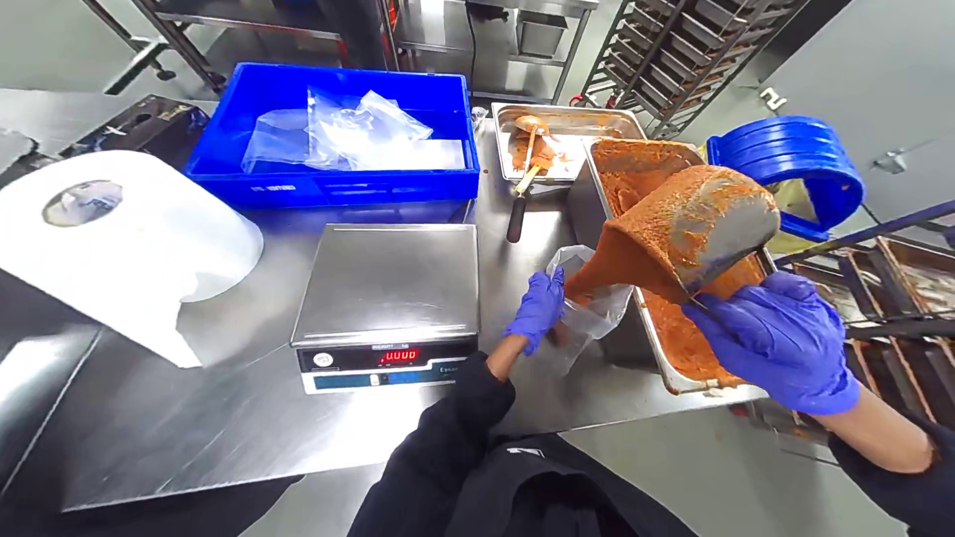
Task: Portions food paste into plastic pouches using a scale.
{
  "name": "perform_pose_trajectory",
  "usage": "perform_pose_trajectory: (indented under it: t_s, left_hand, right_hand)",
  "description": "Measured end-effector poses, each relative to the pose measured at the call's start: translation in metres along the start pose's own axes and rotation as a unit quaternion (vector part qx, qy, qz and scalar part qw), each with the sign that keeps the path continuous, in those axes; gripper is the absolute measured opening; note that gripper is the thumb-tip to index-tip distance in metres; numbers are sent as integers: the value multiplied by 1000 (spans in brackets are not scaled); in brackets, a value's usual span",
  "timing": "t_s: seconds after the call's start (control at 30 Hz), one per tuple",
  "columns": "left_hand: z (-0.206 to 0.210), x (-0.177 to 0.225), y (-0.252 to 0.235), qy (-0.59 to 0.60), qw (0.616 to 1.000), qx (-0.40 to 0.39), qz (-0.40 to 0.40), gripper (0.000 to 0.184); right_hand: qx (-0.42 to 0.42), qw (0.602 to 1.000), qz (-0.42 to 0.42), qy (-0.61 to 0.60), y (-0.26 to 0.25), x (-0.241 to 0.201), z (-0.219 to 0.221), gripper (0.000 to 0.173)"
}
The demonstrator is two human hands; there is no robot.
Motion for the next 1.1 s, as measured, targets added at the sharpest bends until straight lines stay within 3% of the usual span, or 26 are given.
perform_pose_trajectory:
  t_s: [0.23,0.43,0.97,1.1]
  left_hand:
    - [-5,-1,6,-16,1000,4,-12,56]
    - [-1,-10,-1,-8,1000,0,-13,60]
    - [6,-15,-5,-7,1000,-3,-18,61]
    - [7,-15,-7,-8,1000,-3,-22,60]
  right_hand:
    - [24,999,-24,35,4,-5,-3,22]
    - [6,995,-83,57,42,-8,39,21]
    - [14,996,-77,50,55,-9,45,21]
    - [48,999,-17,-7,52,0,41,22]
Point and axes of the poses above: each hand's wrist, its own y-axis away from the middle knuckle, its own z-axis out of the palm, x = y × z, the point moved 7 cm from there along -y, towards the middle knuckle, and after that the axes turned 1 degree about -y, right-handed, at the moved point
